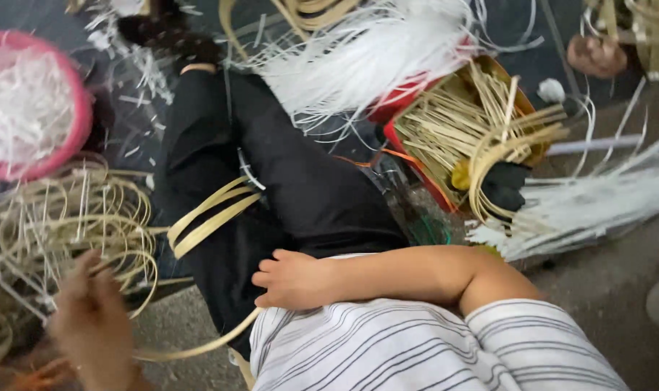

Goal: The person constructs a frame by binding curved bamboo strips together with white plastic ties, tightening them by hand and trimming the excess with shears.

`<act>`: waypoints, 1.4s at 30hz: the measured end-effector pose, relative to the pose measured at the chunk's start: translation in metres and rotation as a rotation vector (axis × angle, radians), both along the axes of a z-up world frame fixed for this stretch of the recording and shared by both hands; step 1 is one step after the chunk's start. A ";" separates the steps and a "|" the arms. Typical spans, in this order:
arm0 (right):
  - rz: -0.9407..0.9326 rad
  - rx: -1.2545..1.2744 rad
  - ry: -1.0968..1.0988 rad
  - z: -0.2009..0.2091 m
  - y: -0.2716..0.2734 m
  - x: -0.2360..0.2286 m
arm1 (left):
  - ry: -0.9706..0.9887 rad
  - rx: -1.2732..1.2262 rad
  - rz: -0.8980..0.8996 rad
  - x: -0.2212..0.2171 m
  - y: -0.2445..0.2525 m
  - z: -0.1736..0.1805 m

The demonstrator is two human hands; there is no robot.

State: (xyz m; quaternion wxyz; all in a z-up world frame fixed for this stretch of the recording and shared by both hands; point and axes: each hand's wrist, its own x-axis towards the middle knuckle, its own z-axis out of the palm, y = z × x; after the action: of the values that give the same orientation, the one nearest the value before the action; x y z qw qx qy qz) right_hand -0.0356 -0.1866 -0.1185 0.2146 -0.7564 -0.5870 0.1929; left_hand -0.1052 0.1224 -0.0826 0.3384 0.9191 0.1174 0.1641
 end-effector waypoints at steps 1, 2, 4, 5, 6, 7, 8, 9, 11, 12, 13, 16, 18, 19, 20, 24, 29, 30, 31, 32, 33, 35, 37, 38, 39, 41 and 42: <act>-0.035 0.065 0.038 0.009 -0.005 0.009 | 0.117 0.097 0.005 0.024 -0.030 0.020; -0.062 0.132 0.075 0.017 -0.009 0.018 | 0.230 0.189 0.015 0.044 -0.061 0.039; -0.184 0.305 0.104 -0.014 -0.055 0.049 | 0.295 0.362 -0.068 0.051 -0.064 0.024; -0.291 0.474 0.128 -0.029 -0.078 0.064 | 0.355 0.529 -0.136 0.053 -0.064 0.016; -0.291 0.472 0.131 -0.056 -0.116 0.080 | 0.358 0.528 -0.137 0.055 -0.066 0.015; -0.618 0.227 0.099 -0.083 -0.154 0.095 | 0.223 0.433 -0.222 0.056 -0.068 0.013; -0.934 -0.033 0.066 -0.110 -0.192 0.111 | 0.088 0.338 -0.306 0.058 -0.070 0.012; -0.935 -0.035 0.071 -0.121 -0.227 0.118 | 0.093 0.338 -0.307 0.058 -0.066 0.008; -1.503 -0.265 0.176 -0.142 -0.295 0.137 | 0.163 0.274 -0.257 0.059 -0.058 -0.002; -1.496 -0.264 0.178 -0.159 -0.319 0.140 | 0.165 0.276 -0.250 0.058 -0.056 -0.001; -1.483 -0.338 0.005 -0.175 -0.343 0.143 | 0.118 0.292 -0.243 0.058 -0.053 0.000; -1.450 -0.441 -0.127 -0.209 -0.374 0.150 | 0.061 0.286 -0.205 0.059 -0.047 0.012; -1.440 -0.477 -0.089 -0.231 -0.387 0.151 | 0.050 0.261 -0.177 0.062 -0.038 0.018; -1.396 -0.487 -0.180 -0.245 -0.395 0.150 | 0.087 0.247 -0.145 0.063 -0.031 0.020; -1.347 -0.498 -0.270 -0.260 -0.403 0.150 | 0.126 0.232 -0.112 0.063 -0.023 0.022; -1.242 -0.624 -0.240 -0.204 -0.386 0.150 | 0.164 0.115 -0.068 0.063 -0.044 0.048; -1.275 -0.358 -0.276 -0.142 -0.372 0.150 | 0.252 0.128 -0.081 0.058 -0.049 0.025; -1.258 -0.340 -0.292 -0.141 -0.367 0.155 | 0.236 0.129 -0.059 0.057 -0.055 0.025; -1.240 -0.267 -0.281 -0.139 -0.363 0.159 | 0.247 0.057 -0.065 0.055 -0.061 0.025; -1.215 -0.184 -0.273 -0.138 -0.357 0.171 | 0.248 -0.010 -0.066 0.055 -0.067 0.026; -1.192 -0.156 -0.293 -0.127 -0.320 0.174 | 0.222 -0.005 -0.038 0.056 -0.078 0.031; -0.861 -0.400 -0.366 -0.102 -0.245 0.174 | 0.196 0.040 -0.097 0.058 -0.096 0.042; -0.671 0.011 -0.210 -0.029 -0.132 0.142 | 0.106 0.064 -0.105 0.056 -0.106 0.050; -0.477 0.379 -0.019 0.015 -0.088 0.115 | 0.044 0.083 -0.145 0.055 -0.112 0.052; -0.445 0.391 -0.033 0.015 -0.062 0.101 | 0.023 0.091 -0.116 0.053 -0.112 0.052; -0.434 0.223 0.664 0.012 -0.013 0.068 | 0.001 0.094 -0.108 0.048 -0.112 0.051; -0.405 0.226 0.653 0.025 -0.003 0.065 | -0.013 0.104 -0.082 0.044 -0.109 0.048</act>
State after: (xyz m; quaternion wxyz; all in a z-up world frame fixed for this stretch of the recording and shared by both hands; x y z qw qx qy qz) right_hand 0.0290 -0.1894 -0.0939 0.5056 -0.7273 -0.3443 0.3111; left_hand -0.0613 0.0138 -0.0344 0.2973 0.9384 0.0687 0.1621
